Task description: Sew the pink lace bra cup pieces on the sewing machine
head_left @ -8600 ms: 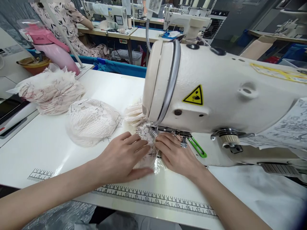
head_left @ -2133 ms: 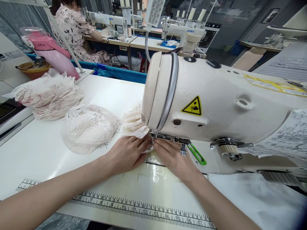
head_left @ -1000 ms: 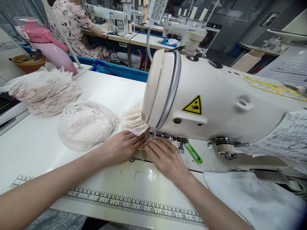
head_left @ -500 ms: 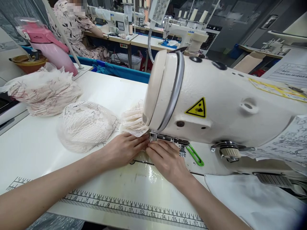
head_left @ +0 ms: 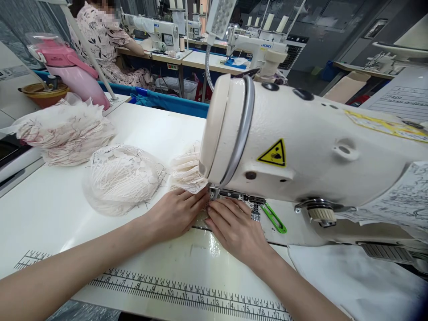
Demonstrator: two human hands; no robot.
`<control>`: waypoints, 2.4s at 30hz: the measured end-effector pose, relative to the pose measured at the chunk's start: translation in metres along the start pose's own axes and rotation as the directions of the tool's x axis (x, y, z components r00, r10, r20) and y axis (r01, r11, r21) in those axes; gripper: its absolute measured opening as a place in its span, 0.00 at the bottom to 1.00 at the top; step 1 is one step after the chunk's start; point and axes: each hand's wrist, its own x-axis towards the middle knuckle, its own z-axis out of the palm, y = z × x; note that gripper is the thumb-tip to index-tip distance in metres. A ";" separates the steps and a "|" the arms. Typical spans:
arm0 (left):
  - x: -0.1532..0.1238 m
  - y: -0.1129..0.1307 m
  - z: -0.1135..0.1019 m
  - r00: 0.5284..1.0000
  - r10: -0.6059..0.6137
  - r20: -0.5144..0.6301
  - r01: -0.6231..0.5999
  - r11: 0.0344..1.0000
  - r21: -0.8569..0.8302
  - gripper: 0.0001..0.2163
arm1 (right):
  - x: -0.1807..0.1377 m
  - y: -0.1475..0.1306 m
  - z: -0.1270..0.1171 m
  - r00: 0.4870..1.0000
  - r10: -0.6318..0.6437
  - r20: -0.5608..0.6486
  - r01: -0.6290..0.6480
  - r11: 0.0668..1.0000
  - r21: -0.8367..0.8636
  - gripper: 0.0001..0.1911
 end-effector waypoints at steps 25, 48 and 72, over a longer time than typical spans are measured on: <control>0.005 0.007 -0.001 0.993 -0.071 -0.098 0.067 0.997 -0.044 0.15 | 0.001 0.011 -0.006 0.999 0.038 -0.026 -0.042 0.981 -0.189 0.11; 0.005 0.011 0.003 0.987 -0.090 -0.132 0.093 0.996 0.014 0.16 | -0.010 0.016 0.004 0.990 0.142 -0.013 -0.142 0.972 -0.185 0.12; 0.003 -0.005 0.000 0.994 -0.099 -0.043 0.096 0.993 -0.072 0.16 | -0.006 0.006 0.002 0.985 0.161 0.063 -0.145 0.968 -0.205 0.14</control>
